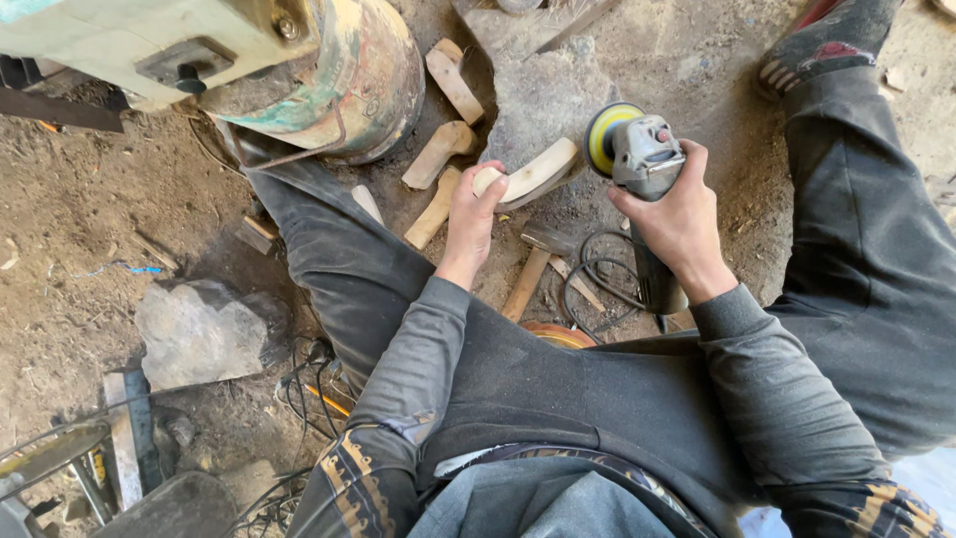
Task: The person sits on the ground and uses an angle grinder to smooth and shape a small curved wooden piece. They hold the wood with one hand and the grinder with the other, moving the tool along the surface to remove material. Several similar wooden pieces are visible nearby.
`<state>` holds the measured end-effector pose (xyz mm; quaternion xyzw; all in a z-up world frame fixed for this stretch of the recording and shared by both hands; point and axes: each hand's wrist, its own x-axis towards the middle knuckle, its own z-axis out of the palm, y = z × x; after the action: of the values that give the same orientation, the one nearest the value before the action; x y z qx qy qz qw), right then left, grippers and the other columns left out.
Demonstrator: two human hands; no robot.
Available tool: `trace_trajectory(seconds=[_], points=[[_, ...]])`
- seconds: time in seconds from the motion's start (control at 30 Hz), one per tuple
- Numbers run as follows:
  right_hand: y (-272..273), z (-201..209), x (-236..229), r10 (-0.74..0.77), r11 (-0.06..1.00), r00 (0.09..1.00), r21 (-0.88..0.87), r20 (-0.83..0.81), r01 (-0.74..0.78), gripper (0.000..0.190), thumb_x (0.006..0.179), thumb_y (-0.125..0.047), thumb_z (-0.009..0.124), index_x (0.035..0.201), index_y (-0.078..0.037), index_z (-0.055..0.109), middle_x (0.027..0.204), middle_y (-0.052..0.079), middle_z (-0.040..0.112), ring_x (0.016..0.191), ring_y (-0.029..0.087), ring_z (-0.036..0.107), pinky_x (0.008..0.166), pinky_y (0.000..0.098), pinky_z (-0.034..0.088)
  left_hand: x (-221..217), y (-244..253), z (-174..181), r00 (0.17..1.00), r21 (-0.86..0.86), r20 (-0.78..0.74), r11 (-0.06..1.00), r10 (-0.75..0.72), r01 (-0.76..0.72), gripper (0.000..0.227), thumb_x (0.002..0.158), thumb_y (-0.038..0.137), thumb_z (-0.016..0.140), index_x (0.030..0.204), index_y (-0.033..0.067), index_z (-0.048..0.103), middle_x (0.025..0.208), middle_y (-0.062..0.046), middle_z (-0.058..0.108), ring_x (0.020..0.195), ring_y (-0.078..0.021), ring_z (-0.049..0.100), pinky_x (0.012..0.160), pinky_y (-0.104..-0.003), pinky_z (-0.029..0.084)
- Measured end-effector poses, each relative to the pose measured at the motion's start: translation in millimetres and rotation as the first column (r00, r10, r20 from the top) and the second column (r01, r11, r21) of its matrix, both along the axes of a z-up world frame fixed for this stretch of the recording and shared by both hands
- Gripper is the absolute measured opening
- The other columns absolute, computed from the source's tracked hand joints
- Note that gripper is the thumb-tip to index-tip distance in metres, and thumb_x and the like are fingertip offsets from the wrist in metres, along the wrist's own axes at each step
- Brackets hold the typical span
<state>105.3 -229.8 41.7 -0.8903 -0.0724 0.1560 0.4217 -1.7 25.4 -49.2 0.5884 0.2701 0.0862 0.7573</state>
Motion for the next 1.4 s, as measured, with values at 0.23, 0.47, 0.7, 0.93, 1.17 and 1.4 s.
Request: trace_trajectory(seconds=[0.23,0.47,0.7,0.93,1.17,1.4], points=[[4,3,-11,0.093,0.993,0.996,-0.074,-0.005,-0.093,0.089,0.081,-0.036,0.091,0.143,0.000,0.038,0.112,0.032,0.071,0.104,0.045,0.072,0.088,0.0476,0.057,-1,-8,7,0.970,0.286,-0.241,0.957,0.017,0.054,0.032,0.102,0.037,0.065,0.114,0.0069,0.065,0.104,-0.005,0.067,0.098,-0.0144,0.061,0.088,-0.030,0.049],[6,7,-19,0.160,0.979,0.987,-0.120,-0.034,-0.163,0.091,0.081,-0.037,0.090,0.144,0.000,0.036,0.110,0.032,0.070,0.102,0.047,0.072,0.086,0.0485,0.058,2,-10,22,0.975,0.494,-0.223,0.860,-0.013,0.125,0.044,0.112,0.039,0.039,0.104,0.0063,0.068,0.093,-0.012,0.071,0.088,-0.0236,0.068,0.083,-0.037,0.051],[18,25,-34,0.224,0.954,0.967,-0.174,-0.117,-0.242,0.095,0.078,-0.037,0.089,0.145,-0.001,0.033,0.109,0.032,0.071,0.095,0.045,0.073,0.081,0.0474,0.059,4,-12,27,0.969,0.537,-0.245,0.831,-0.008,0.143,0.045,0.111,0.039,0.038,0.102,0.0052,0.066,0.089,-0.016,0.070,0.082,-0.0308,0.068,0.077,-0.041,0.051],[32,42,-52,0.279,0.914,0.947,-0.259,-0.160,-0.313,0.093,0.077,-0.040,0.088,0.145,-0.004,0.035,0.106,0.029,0.071,0.094,0.047,0.071,0.080,0.0531,0.057,4,-11,20,0.970,0.539,-0.243,0.832,0.008,0.129,0.042,0.110,0.037,0.040,0.099,0.0064,0.067,0.086,-0.016,0.070,0.082,-0.0308,0.068,0.077,-0.041,0.051],[20,27,-31,0.214,0.945,0.974,-0.239,-0.073,-0.225,0.091,0.080,-0.038,0.088,0.144,-0.002,0.034,0.108,0.030,0.071,0.094,0.046,0.072,0.080,0.0512,0.059,6,-2,21,0.960,0.546,-0.277,0.815,-0.042,0.193,0.039,0.109,0.035,0.043,0.098,0.0063,0.067,0.081,-0.015,0.066,0.077,-0.0298,0.064,0.074,-0.040,0.049],[6,0,8,0.190,0.969,0.981,-0.168,0.043,-0.180,0.083,0.088,-0.036,0.089,0.141,-0.001,0.035,0.113,0.030,0.071,0.094,0.042,0.075,0.078,0.0462,0.062,13,8,29,0.937,0.534,-0.332,0.796,-0.112,0.284,0.037,0.109,0.033,0.043,0.101,0.0057,0.066,0.080,-0.017,0.064,0.076,-0.0305,0.063,0.073,-0.040,0.048]])
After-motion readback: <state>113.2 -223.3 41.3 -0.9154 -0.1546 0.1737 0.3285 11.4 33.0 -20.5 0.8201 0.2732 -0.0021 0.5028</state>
